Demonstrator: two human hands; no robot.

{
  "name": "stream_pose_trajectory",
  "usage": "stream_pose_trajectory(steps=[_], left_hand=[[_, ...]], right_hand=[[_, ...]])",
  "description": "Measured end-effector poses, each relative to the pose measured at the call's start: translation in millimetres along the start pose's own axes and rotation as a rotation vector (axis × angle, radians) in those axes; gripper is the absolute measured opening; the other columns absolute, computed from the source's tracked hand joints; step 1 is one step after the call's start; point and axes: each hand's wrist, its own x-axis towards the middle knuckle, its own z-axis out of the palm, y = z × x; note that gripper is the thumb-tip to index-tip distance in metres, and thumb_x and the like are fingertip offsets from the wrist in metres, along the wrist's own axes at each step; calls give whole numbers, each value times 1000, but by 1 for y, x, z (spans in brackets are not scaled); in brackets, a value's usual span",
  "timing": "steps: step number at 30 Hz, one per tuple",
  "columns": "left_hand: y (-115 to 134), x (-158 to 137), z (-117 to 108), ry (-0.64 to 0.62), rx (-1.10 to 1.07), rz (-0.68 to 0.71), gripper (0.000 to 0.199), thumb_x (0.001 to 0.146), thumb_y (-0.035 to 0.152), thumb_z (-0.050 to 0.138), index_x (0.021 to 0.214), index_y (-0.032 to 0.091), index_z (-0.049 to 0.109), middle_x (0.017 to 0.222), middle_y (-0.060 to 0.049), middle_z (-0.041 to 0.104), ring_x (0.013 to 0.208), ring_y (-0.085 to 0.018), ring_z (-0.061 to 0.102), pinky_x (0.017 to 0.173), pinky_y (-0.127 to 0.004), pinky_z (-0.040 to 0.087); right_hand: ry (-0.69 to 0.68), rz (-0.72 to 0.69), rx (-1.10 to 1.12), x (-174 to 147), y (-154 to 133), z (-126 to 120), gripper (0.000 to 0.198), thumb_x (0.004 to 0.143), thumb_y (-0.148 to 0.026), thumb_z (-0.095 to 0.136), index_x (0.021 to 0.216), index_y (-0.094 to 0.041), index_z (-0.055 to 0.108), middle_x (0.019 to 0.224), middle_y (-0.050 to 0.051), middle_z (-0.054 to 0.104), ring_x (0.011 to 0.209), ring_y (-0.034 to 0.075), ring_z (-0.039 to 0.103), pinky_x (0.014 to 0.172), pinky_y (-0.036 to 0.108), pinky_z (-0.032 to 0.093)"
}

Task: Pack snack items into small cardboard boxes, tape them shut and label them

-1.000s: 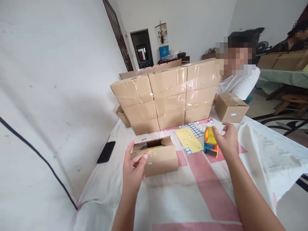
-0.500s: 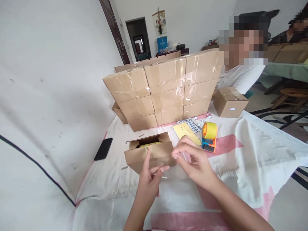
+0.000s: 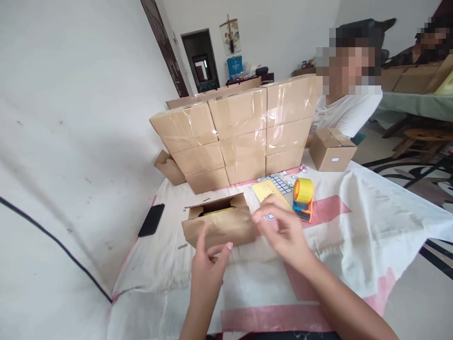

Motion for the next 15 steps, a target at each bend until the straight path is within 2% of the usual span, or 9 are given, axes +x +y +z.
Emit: stream_pose_trajectory(steps=[2, 4, 5, 6, 8, 10, 12, 13, 15], left_hand=[[-4, 16, -10, 225, 131, 199, 70, 82, 53, 69, 142, 25, 46, 90, -5, 76, 59, -15, 62, 56, -30, 53], [-4, 41, -21, 383, 322, 488, 60, 86, 46, 66, 139, 24, 48, 121, -12, 71, 102, -26, 69, 88, -43, 55], [-3, 55, -27, 361, 448, 611, 62, 87, 44, 65, 143, 25, 45, 139, -14, 62, 126, -31, 59, 103, -50, 48], [-1, 68, -31, 290, 576, 683, 67, 88, 41, 63, 148, 25, 38, 148, -13, 54, 139, -33, 48, 113, -55, 39], [-1, 88, -38, 68, 762, 716, 66, 93, 33, 56, 154, 27, 29, 146, -9, 58, 139, -29, 50, 122, -58, 24], [-5, 98, -40, -109, 851, 672, 53, 99, 29, 44, 152, 29, 33, 133, -5, 69, 126, -23, 62, 124, -56, 21], [-14, 97, -41, -186, 870, 636, 44, 103, 32, 37, 147, 28, 40, 131, -4, 70, 124, -21, 63, 124, -55, 23], [-19, 96, -41, -205, 866, 635, 44, 103, 37, 39, 146, 27, 41, 136, -5, 66, 129, -22, 60, 124, -55, 23], [-28, 93, -42, -219, 849, 658, 59, 96, 49, 53, 148, 25, 39, 147, -9, 57, 139, -26, 51, 124, -57, 24]], right_hand=[[91, -8, -55, 2, -5, -14, 10, 95, -19, 61, 91, -26, 67, 87, 3, 53, 85, 19, 53, 80, 37, 43], [51, -8, -54, 3, -8, -20, 9, 95, -22, 62, 89, -26, 67, 92, 4, 51, 91, 21, 52, 85, 39, 43], [-4, 1, -27, 4, -9, -20, 9, 96, -23, 61, 88, -26, 66, 95, 5, 51, 95, 22, 52, 87, 40, 43], [-73, 15, 5, 5, -9, -17, 10, 96, -25, 60, 88, -26, 65, 99, 6, 51, 100, 23, 52, 90, 41, 43], [-203, 55, 63, 9, -7, -8, 13, 98, -27, 57, 87, -24, 63, 107, 7, 51, 108, 24, 52, 96, 42, 41], [-302, 102, 114, 16, -1, 6, 14, 98, -29, 56, 86, -24, 59, 113, 7, 52, 114, 24, 51, 100, 42, 40], [-373, 139, 163, 26, 8, 22, 12, 96, -30, 59, 87, -23, 56, 113, 6, 54, 114, 23, 52, 98, 39, 40], [-401, 166, 185, 32, 15, 30, 11, 95, -30, 61, 88, -24, 55, 111, 5, 56, 111, 22, 54, 94, 37, 42], [-449, 249, 239, 43, 29, 49, 14, 92, -32, 63, 91, -24, 51, 98, 2, 57, 95, 19, 56, 82, 33, 44]])
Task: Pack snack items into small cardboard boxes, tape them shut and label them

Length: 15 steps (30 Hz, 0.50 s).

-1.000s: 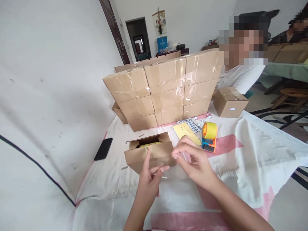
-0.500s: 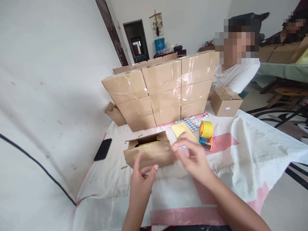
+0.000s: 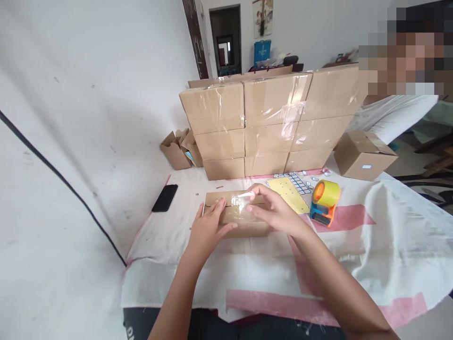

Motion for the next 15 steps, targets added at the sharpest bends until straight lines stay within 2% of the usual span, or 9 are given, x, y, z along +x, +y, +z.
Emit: stream_pose_trajectory(steps=[3, 8, 11, 15], left_hand=[[-5, -4, 7, 30, -9, 39, 80, 85, 54, 70, 150, 23, 35, 153, -13, 50, 141, -30, 48, 122, -59, 27], [-11, -1, 14, 114, -32, 66, 89, 84, 51, 72, 155, 24, 26, 143, -11, 60, 137, -29, 53, 121, -59, 31], [-12, -1, 17, 157, -34, 68, 94, 83, 52, 72, 156, 24, 22, 139, -10, 64, 135, -29, 55, 121, -59, 31], [-11, -3, 18, 179, -28, 72, 86, 83, 53, 71, 154, 23, 31, 142, -12, 61, 133, -30, 56, 119, -59, 33]], right_hand=[[-4, 135, 94, 24, 21, 13, 19, 89, -31, 62, 92, -25, 45, 77, -4, 54, 72, 15, 51, 66, 27, 39], [19, 255, 32, 34, 37, 23, 20, 85, -28, 61, 95, -25, 45, 78, -4, 60, 68, 14, 51, 63, 26, 37], [-17, 274, -22, 34, 37, 21, 19, 84, -26, 59, 96, -25, 44, 73, -5, 60, 64, 13, 50, 62, 26, 37], [-92, 240, -108, 35, 41, 16, 20, 83, -22, 58, 95, -24, 44, 73, -5, 62, 68, 14, 54, 67, 27, 40]])
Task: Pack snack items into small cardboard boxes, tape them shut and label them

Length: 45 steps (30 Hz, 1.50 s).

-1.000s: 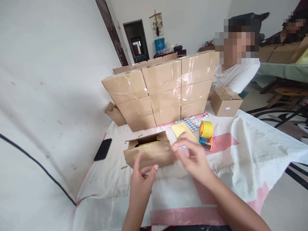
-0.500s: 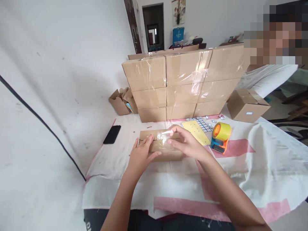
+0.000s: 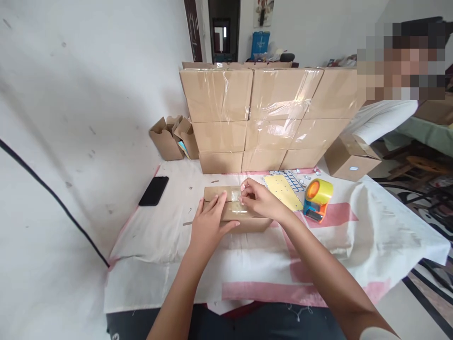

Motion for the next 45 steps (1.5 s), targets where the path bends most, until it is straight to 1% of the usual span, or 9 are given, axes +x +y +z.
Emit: stream_pose_trajectory(steps=[5, 12, 17, 22, 31, 34, 38, 42, 45], left_hand=[[1, -2, -4, -2, 28, 24, 80, 86, 51, 68, 153, 22, 35, 139, -11, 63, 137, -30, 52, 121, -58, 31], [-6, -11, -12, -106, 153, 219, 47, 95, 34, 58, 141, 40, 53, 159, -12, 40, 148, -36, 35, 113, -73, 29], [-5, -12, -12, -86, 156, 212, 42, 95, 30, 56, 136, 39, 57, 159, -13, 41, 148, -36, 35, 113, -75, 28], [-2, -12, -13, -74, 138, 192, 39, 95, 31, 56, 133, 38, 60, 158, -10, 43, 147, -36, 37, 113, -76, 28], [-1, -12, -18, -42, 114, 304, 43, 99, 21, 45, 139, 34, 52, 151, -2, 53, 147, -27, 39, 121, -73, 14], [1, -8, -19, -30, 149, 354, 42, 100, 20, 43, 139, 32, 53, 149, -2, 54, 145, -25, 42, 123, -68, 9], [4, -5, -18, -11, 175, 392, 38, 100, 20, 46, 134, 33, 57, 143, 0, 60, 139, -24, 49, 124, -66, 7], [3, -7, -16, 11, 164, 398, 35, 100, 23, 49, 132, 34, 59, 136, 1, 67, 131, -23, 56, 122, -59, 16], [2, -8, -14, 14, 174, 358, 36, 99, 26, 51, 133, 34, 58, 136, 0, 66, 127, -24, 58, 117, -58, 24]], right_hand=[[-6, -34, -95, 2, 5, 1, 17, 84, -23, 59, 94, -24, 45, 71, -6, 61, 65, 14, 54, 65, 26, 40], [56, -46, -240, 3, 9, 5, 15, 86, -26, 61, 95, -24, 49, 73, -4, 65, 66, 15, 59, 67, 27, 42], [220, -24, -668, 12, 7, 0, 21, 78, -37, 74, 79, -21, 61, 91, 5, 62, 93, 24, 59, 86, 37, 43], [543, 186, -983, 33, 7, -11, 40, 73, -44, 76, 98, -19, 57, 111, 14, 60, 105, 33, 54, 89, 44, 42], [824, 183, -634, -48, 52, -79, 16, 83, -36, 60, 80, -23, 53, 82, 5, 63, 78, 24, 56, 73, 36, 44], [712, -11, -594, -71, 43, -70, 12, 89, -33, 58, 83, -23, 60, 88, 7, 67, 88, 25, 59, 82, 39, 46], [348, -297, -644, -58, 9, -42, 18, 98, -29, 53, 99, -25, 70, 110, 7, 72, 109, 27, 57, 100, 46, 42], [-8, -361, -763, -14, -8, -14, 32, 101, -25, 46, 120, -26, 71, 135, 4, 66, 123, 31, 47, 105, 52, 38], [-86, -326, -788, 14, -6, -2, 37, 102, -27, 43, 127, -28, 69, 151, 2, 53, 132, 32, 41, 108, 55, 35]])
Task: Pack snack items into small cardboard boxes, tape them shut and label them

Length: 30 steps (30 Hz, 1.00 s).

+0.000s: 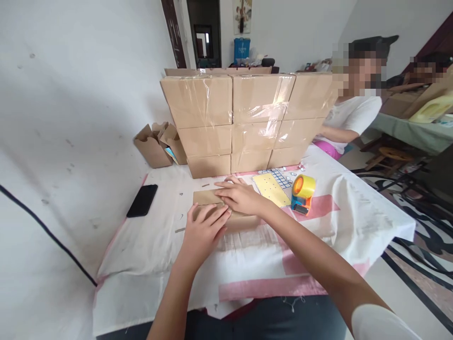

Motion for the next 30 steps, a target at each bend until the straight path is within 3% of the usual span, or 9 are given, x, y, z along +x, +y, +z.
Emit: stream_pose_trajectory(steps=[4, 7, 10, 13, 17, 20, 24, 27, 30], left_hand=[[2, 1, 0, -15, -13, -55, 36, 98, 31, 53, 133, 35, 59, 142, -1, 62, 127, -26, 56, 112, -57, 30], [3, 0, 1, -14, -47, -64, 35, 99, 33, 50, 133, 34, 59, 144, -1, 60, 130, -26, 54, 111, -56, 31], [4, -1, 3, -2, -81, -72, 37, 99, 33, 50, 135, 33, 58, 145, -2, 59, 131, -26, 53, 112, -55, 31], [5, -2, 7, 13, -99, -96, 38, 98, 30, 51, 135, 33, 58, 146, -2, 58, 130, -26, 54, 109, -53, 34], [6, -3, 8, 37, -117, -149, 35, 99, 29, 48, 131, 35, 60, 146, 1, 59, 129, -24, 56, 104, -49, 38], [8, -4, 8, 41, -130, -176, 34, 99, 29, 47, 129, 37, 62, 145, 2, 59, 129, -24, 55, 104, -49, 38], [10, -5, 8, 46, -137, -178, 34, 98, 30, 50, 128, 36, 63, 147, 0, 57, 129, -26, 56, 103, -50, 38], [10, -4, 11, 57, -120, -176, 33, 97, 30, 51, 127, 35, 64, 144, -2, 60, 127, -27, 56, 103, -50, 37], [10, -2, 15, 83, -84, -171, 32, 96, 31, 52, 125, 34, 65, 141, -3, 62, 123, -27, 59, 100, -50, 37]], right_hand=[[42, 150, 11, 12, 8, 7, 44, 98, -38, 52, 140, -29, 59, 158, 5, 44, 138, 33, 40, 112, 55, 32], [48, 365, 43, 14, 11, 6, 58, 93, -50, 58, 145, -25, 53, 145, 11, 58, 130, 33, 51, 104, 48, 41], [-58, 548, 57, 22, 10, 4, 51, 90, -64, 55, 113, -22, 74, 111, 13, 74, 102, 32, 66, 84, 40, 48], [-79, 624, 31, 34, 6, 3, 57, 89, -72, 50, 78, -21, 73, 89, 13, 75, 85, 28, 67, 71, 35, 46], [33, 708, -95, 32, 13, 2, 53, 88, -68, 53, 77, -20, 71, 87, 14, 74, 89, 30, 67, 78, 38, 45], [174, 766, -27, 1, 32, 2, 42, 89, -58, 57, 81, -20, 71, 89, 12, 74, 91, 28, 68, 82, 38, 47], [325, 852, 250, -78, 62, 5, 35, 90, -46, 53, 77, -19, 69, 85, 8, 74, 80, 22, 70, 75, 32, 52], [410, 970, 238, -134, 76, 6, 30, 92, -34, 45, 91, -15, 68, 95, 13, 74, 79, 22, 72, 70, 33, 56], [400, 1036, 220, -162, 83, 6, 30, 93, -28, 41, 103, -13, 66, 102, 15, 73, 74, 21, 72, 64, 32, 57]])
